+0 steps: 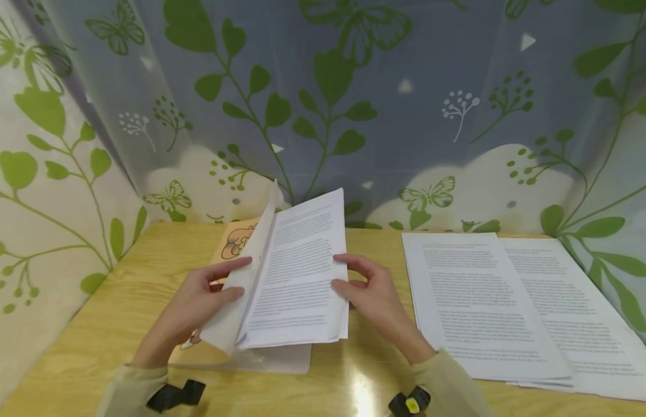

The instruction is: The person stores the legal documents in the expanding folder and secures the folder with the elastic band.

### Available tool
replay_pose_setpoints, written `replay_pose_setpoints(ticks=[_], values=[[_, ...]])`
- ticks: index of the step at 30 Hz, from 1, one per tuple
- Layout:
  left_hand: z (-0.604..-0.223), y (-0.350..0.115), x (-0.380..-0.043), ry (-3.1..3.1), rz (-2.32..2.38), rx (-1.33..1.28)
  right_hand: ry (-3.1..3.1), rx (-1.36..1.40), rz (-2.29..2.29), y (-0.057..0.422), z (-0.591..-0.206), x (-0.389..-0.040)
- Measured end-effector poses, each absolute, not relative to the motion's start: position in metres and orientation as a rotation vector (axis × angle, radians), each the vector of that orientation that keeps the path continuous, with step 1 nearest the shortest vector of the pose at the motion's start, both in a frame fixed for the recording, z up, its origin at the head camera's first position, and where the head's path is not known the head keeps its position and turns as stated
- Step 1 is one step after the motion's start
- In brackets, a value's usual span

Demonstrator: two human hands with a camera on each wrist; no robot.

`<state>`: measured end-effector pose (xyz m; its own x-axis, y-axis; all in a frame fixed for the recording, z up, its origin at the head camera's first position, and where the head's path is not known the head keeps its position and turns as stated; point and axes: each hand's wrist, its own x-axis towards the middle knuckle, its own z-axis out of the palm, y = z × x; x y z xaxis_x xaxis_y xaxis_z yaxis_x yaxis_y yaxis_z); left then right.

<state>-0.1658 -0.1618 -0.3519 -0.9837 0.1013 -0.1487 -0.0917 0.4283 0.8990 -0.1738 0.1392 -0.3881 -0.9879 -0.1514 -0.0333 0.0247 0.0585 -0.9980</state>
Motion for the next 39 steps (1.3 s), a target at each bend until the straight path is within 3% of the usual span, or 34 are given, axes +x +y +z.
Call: replay_pose_setpoints(ticks=[39], values=[[-0.349,-0.162,-0.163,2.458,1.663,0.023,2.083,-0.123,-2.100,0.107,-0.403,-0.182]])
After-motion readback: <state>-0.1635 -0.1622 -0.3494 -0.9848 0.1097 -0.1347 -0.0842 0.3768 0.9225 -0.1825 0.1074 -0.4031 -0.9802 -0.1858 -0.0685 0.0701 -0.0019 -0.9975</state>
